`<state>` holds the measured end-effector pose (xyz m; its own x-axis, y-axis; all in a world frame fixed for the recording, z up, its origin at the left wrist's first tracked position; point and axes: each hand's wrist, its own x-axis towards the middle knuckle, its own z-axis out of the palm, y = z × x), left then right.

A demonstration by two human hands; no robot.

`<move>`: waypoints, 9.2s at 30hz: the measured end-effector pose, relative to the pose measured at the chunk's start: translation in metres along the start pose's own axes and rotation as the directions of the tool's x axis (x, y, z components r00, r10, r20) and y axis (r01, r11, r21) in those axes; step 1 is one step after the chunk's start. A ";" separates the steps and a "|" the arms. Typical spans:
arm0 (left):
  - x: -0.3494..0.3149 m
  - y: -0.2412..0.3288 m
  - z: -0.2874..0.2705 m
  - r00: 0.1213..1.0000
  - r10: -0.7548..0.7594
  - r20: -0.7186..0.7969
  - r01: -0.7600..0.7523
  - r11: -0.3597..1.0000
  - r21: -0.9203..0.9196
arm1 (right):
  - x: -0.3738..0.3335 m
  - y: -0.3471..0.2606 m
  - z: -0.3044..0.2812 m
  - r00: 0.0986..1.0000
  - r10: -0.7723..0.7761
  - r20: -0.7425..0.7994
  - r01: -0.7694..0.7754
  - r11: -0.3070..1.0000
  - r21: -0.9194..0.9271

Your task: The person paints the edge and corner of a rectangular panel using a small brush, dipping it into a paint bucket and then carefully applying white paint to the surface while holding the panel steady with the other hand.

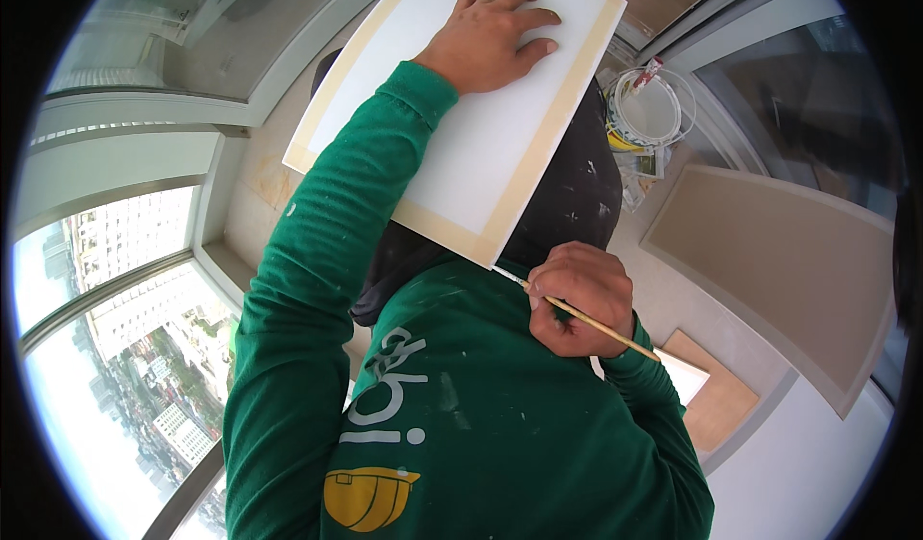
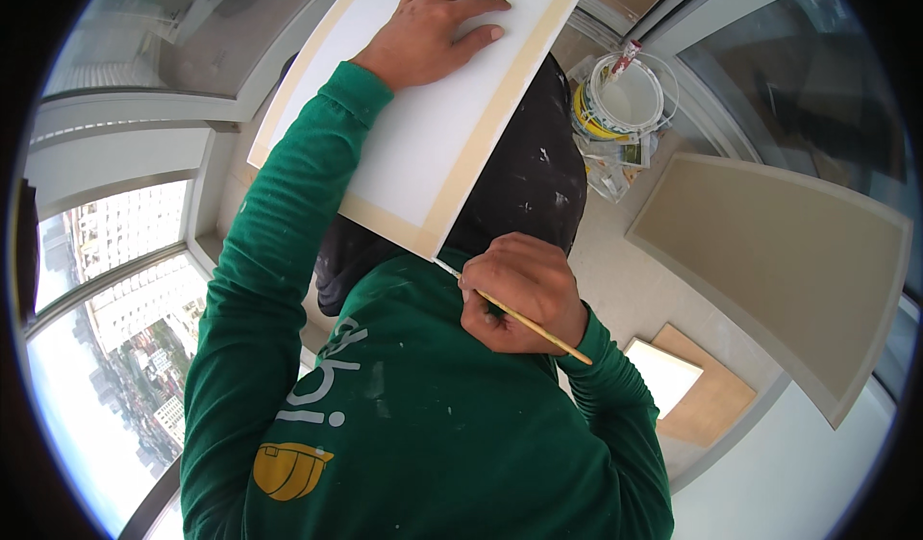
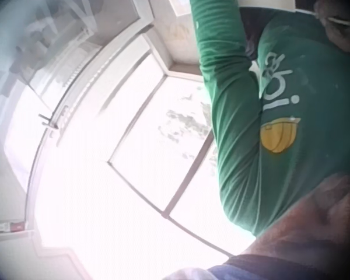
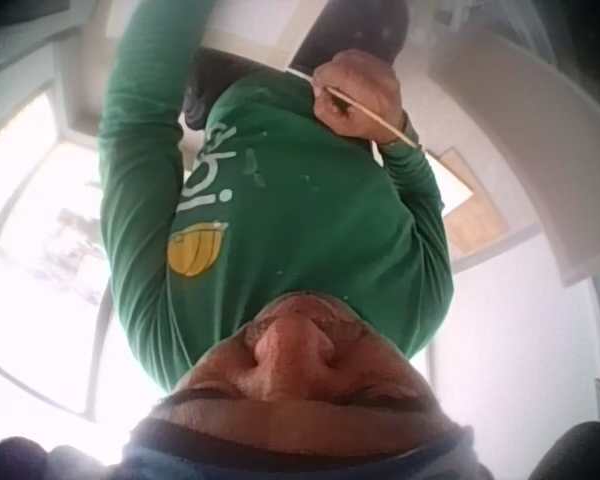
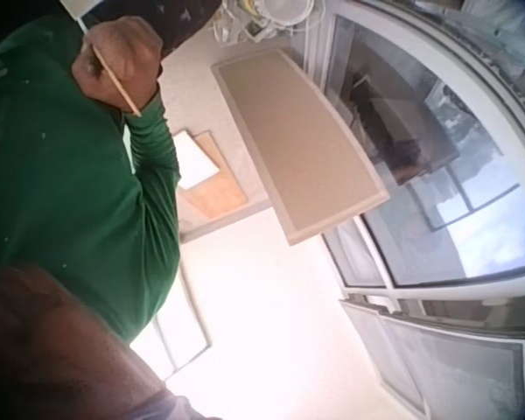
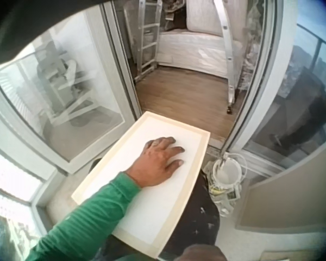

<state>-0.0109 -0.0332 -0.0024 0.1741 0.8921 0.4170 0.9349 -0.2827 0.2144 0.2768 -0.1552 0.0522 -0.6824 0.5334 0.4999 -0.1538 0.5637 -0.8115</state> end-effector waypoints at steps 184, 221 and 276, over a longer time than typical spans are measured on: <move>-0.140 0.028 -0.129 0.167 -0.872 0.459 0.165 -0.434 -0.886 | 0.028 0.099 -0.031 0.776 0.131 -0.616 -0.324 0.922 -0.212; 0.053 0.055 -0.045 0.989 -0.023 0.143 0.083 0.899 -0.429 | 0.040 0.158 -0.067 0.752 0.476 -0.457 -0.310 0.866 0.391; 0.063 0.009 0.006 0.979 -0.137 0.152 0.189 0.888 -0.419 | -0.034 0.339 -0.192 0.357 0.788 -0.502 -0.919 0.392 -0.038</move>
<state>0.0106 0.0225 0.0204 0.0891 0.9654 0.2450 0.7338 -0.2300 0.6392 0.3851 0.1389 -0.1824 -0.0056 0.9510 -0.3092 0.5943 -0.2455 -0.7659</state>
